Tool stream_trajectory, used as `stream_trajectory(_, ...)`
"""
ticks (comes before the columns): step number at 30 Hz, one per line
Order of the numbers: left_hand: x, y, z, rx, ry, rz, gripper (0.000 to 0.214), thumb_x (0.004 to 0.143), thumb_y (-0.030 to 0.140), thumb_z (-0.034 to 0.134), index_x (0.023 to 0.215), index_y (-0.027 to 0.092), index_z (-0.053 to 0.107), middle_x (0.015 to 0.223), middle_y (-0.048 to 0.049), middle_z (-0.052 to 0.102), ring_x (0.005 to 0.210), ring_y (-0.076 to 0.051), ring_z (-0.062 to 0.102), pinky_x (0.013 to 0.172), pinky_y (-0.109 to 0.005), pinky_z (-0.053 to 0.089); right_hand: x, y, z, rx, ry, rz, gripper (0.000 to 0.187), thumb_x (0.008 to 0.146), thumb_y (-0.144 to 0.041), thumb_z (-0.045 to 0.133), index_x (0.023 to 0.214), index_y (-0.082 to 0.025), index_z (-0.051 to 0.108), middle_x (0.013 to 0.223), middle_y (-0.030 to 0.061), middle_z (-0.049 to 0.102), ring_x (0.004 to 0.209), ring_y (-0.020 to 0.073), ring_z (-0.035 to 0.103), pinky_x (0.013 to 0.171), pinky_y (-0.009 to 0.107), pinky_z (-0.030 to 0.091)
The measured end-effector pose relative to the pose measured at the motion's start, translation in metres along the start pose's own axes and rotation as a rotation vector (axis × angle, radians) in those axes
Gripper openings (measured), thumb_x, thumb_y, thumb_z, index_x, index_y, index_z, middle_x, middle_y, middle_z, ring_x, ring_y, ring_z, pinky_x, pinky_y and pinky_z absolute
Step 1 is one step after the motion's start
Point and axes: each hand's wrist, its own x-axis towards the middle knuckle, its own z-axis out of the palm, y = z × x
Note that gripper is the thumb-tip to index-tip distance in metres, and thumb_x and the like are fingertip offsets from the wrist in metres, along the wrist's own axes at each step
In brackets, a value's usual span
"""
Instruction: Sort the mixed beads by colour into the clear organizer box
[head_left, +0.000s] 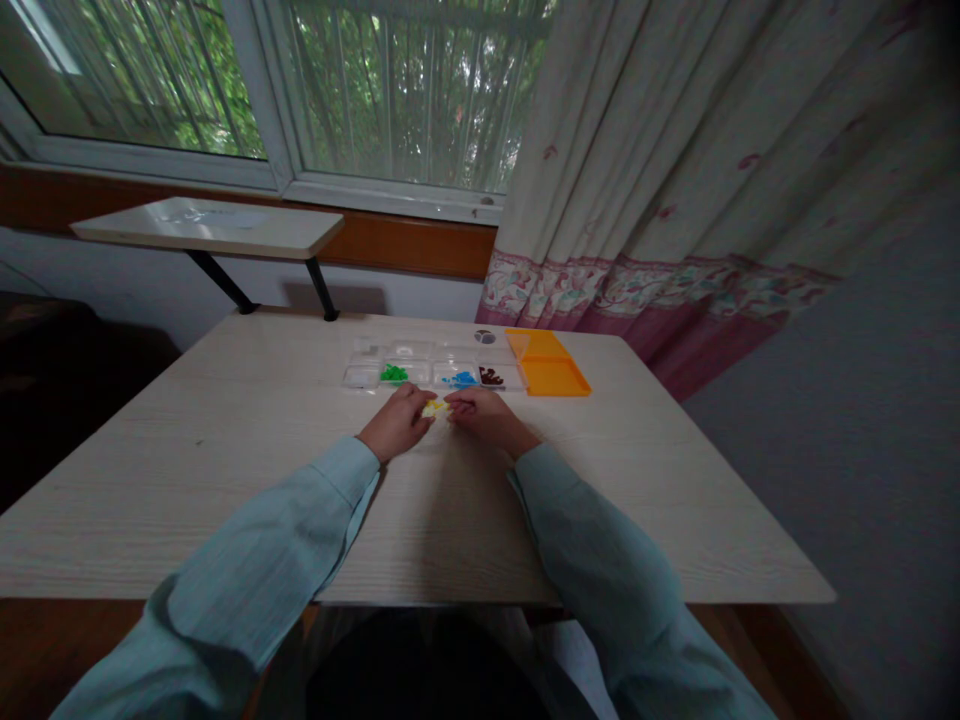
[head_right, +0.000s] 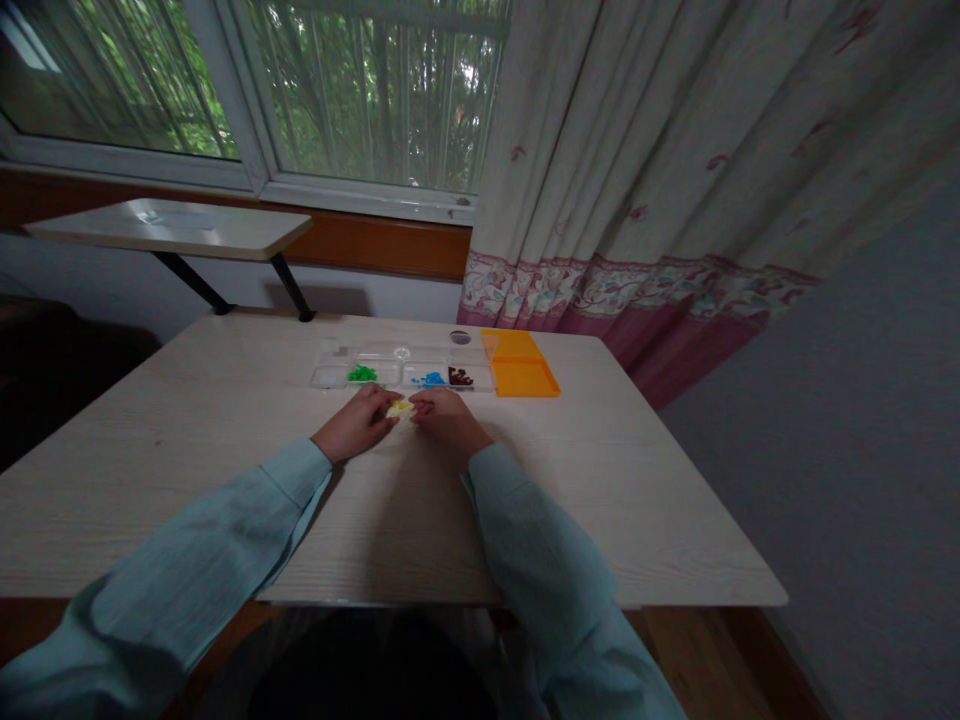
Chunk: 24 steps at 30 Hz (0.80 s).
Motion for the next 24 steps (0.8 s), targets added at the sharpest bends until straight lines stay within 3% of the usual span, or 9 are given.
stream_trajectory(3,0.000,0.003,0.000,0.027,0.021,-0.018,0.041,0.083,0.031,0.061,0.121,0.015,0.060,0.100,-0.0081,0.048,0.089,-0.019,0.054,0.088,-0.036,0.049,0.000,0.004,-0.011,0.087,-0.038,0.051,0.029,0.068,-0.013,0.067,0.096,-0.015,0.073,0.087,0.0039,0.070,0.076,0.0135,0.063,0.076,0.027,0.052)
stream_trajectory(7,0.002,0.013,0.006,0.202,0.090,0.033,0.055,0.074,0.048,0.072,0.121,0.020,0.061,0.108,-0.0094,0.049,0.105,-0.027,0.050,0.095,-0.042,0.044,0.000,0.007,-0.015,0.026,0.012,0.039,0.020,0.072,-0.014,0.064,0.089,-0.015,0.074,0.085,0.0042,0.070,0.076,0.0139,0.063,0.075,0.028,0.051)
stream_trajectory(11,0.004,0.021,0.015,0.300,0.119,0.033,0.054,0.074,0.047,0.073,0.119,0.022,0.060,0.107,-0.0087,0.050,0.102,-0.026,0.049,0.090,-0.040,0.044,0.002,0.005,-0.007,-0.170,0.104,-0.073,0.019,0.072,-0.011,0.063,0.086,-0.016,0.075,0.087,0.0047,0.069,0.079,0.0142,0.061,0.078,0.029,0.049)
stream_trajectory(15,0.004,0.017,0.014,0.308,0.126,0.034,0.048,0.077,0.044,0.071,0.118,0.022,0.060,0.105,-0.0083,0.050,0.102,-0.025,0.050,0.090,-0.039,0.044,0.002,0.002,-0.004,-0.304,0.106,-0.118,0.020,0.075,-0.009,0.063,0.089,-0.015,0.076,0.085,0.0060,0.068,0.082,0.0156,0.059,0.080,0.029,0.048)
stream_trajectory(24,0.003,-0.001,0.009,0.149,0.102,0.009,0.047,0.079,0.043,0.069,0.119,0.021,0.061,0.105,-0.0079,0.051,0.103,-0.024,0.051,0.095,-0.040,0.044,0.000,0.000,-0.001,-0.316,0.099,-0.179,0.014,0.076,-0.009,0.067,0.084,-0.017,0.076,0.082,0.0053,0.065,0.083,0.0171,0.057,0.080,0.031,0.045)
